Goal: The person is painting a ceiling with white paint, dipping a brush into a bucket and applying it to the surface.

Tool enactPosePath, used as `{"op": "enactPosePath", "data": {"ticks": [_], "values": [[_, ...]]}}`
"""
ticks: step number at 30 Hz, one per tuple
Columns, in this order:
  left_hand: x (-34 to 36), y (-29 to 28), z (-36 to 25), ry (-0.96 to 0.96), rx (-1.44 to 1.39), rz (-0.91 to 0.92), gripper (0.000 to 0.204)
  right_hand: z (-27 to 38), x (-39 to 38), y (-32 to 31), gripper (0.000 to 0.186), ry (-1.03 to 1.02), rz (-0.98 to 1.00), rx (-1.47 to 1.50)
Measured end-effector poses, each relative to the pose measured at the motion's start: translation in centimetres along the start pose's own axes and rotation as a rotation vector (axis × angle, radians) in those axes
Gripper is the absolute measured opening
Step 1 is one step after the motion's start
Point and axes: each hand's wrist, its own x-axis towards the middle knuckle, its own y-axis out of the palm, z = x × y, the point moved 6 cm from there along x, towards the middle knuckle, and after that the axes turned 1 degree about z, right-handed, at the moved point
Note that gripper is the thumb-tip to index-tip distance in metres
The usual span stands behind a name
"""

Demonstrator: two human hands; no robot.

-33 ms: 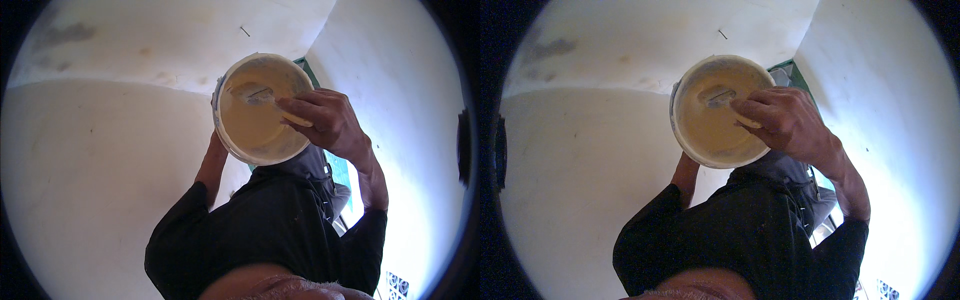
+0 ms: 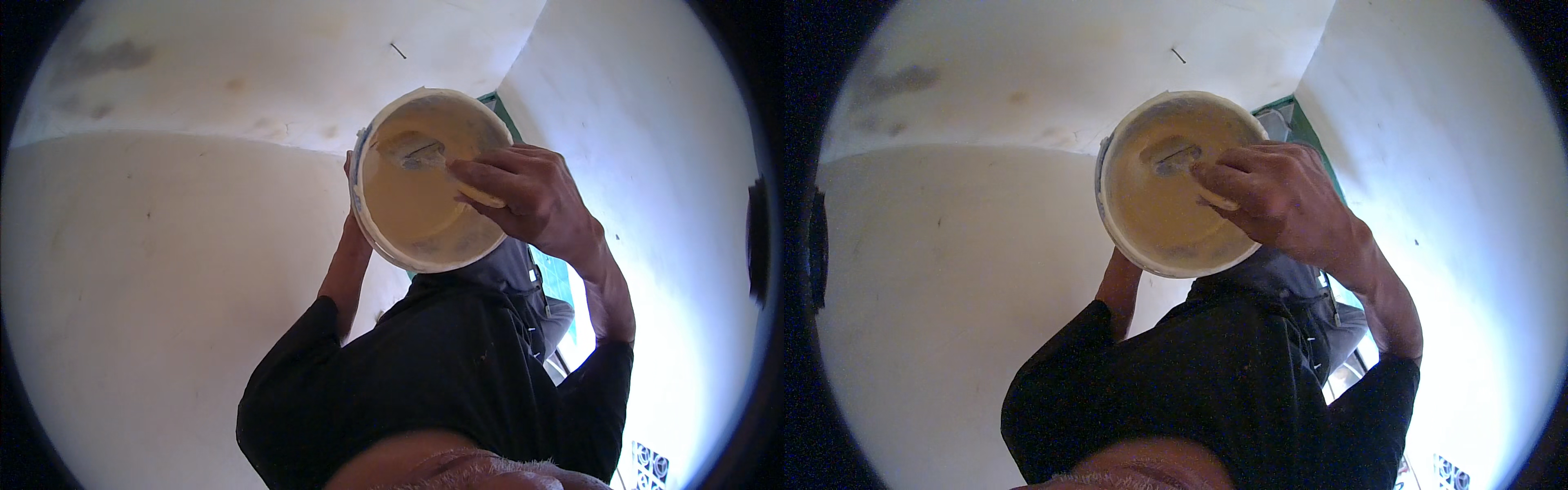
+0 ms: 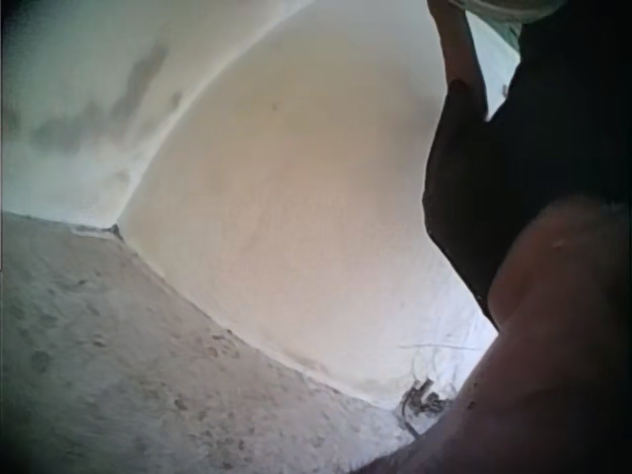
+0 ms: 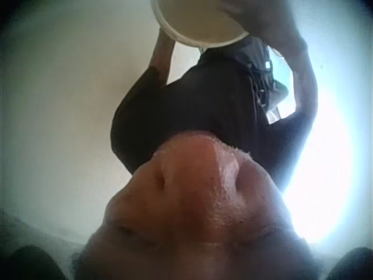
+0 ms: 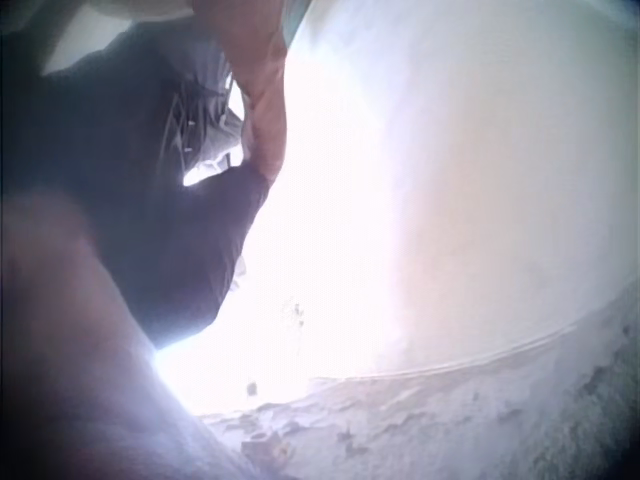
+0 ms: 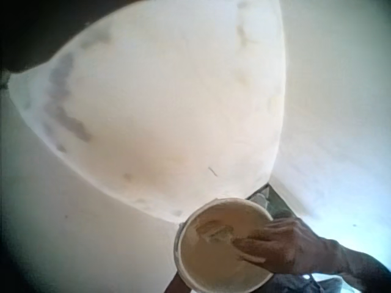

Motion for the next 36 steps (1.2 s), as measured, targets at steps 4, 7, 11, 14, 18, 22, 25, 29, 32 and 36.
{"op": "enactPosePath", "data": {"ticks": [4,7,11,14,18,22,25,29,32,36], "values": [[2.8,-4.7,-6.3,-0.047,0.03,0.031,0.08,-0.6,5.7,9.7,0.035,0.041,0.029,-0.129],[2.7,-6.3,-6.2,-0.058,-0.011,0.011,0.08,-0.9,7.2,12.8,0.034,0.092,0.131,-0.15],[2.1,-7.5,-5.8,-0.024,-0.019,-0.047,0.08,-1.1,7.3,15.1,0.029,0.182,0.227,0.038],[1.7,-7.9,-5.9,-0.013,-0.014,-0.07,0.08,-0.6,7.8,14.7,0.025,0.274,0.19,0.176],[0.7,-8.2,-6.7,-0.018,-0.007,-0.074,0.079,-1.2,7.7,13.4,0.023,0.703,0.024,0.466],[0.9,-7.9,-7.0,-0.002,0.019,-0.04,0.079,-1.1,5.9,12.5,0.033,0.822,-0.148,0.606],[0.0,-6.2,-8.4,-0.037,-0.078,0.145,0.079,-1.6,6.0,12.4,0.036,0.914,-0.29,0.86],[-0.1,-4.6,-8.8,-0.044,-0.131,0.213,0.079,-2.1,5.6,10.8,0.037,0.858,-0.41,0.893],[1.1,-7.7,-8.9,-0.001,-0.076,0.133,0.081,-1.7,6.7,10.1,0.031,0.9,-0.389,0.795],[1.1,-7.8,-8.6,-0.015,-0.076,0.137,0.083,-1.4,7.5,11.1,0.025,0.863,-0.347,0.84]]}}
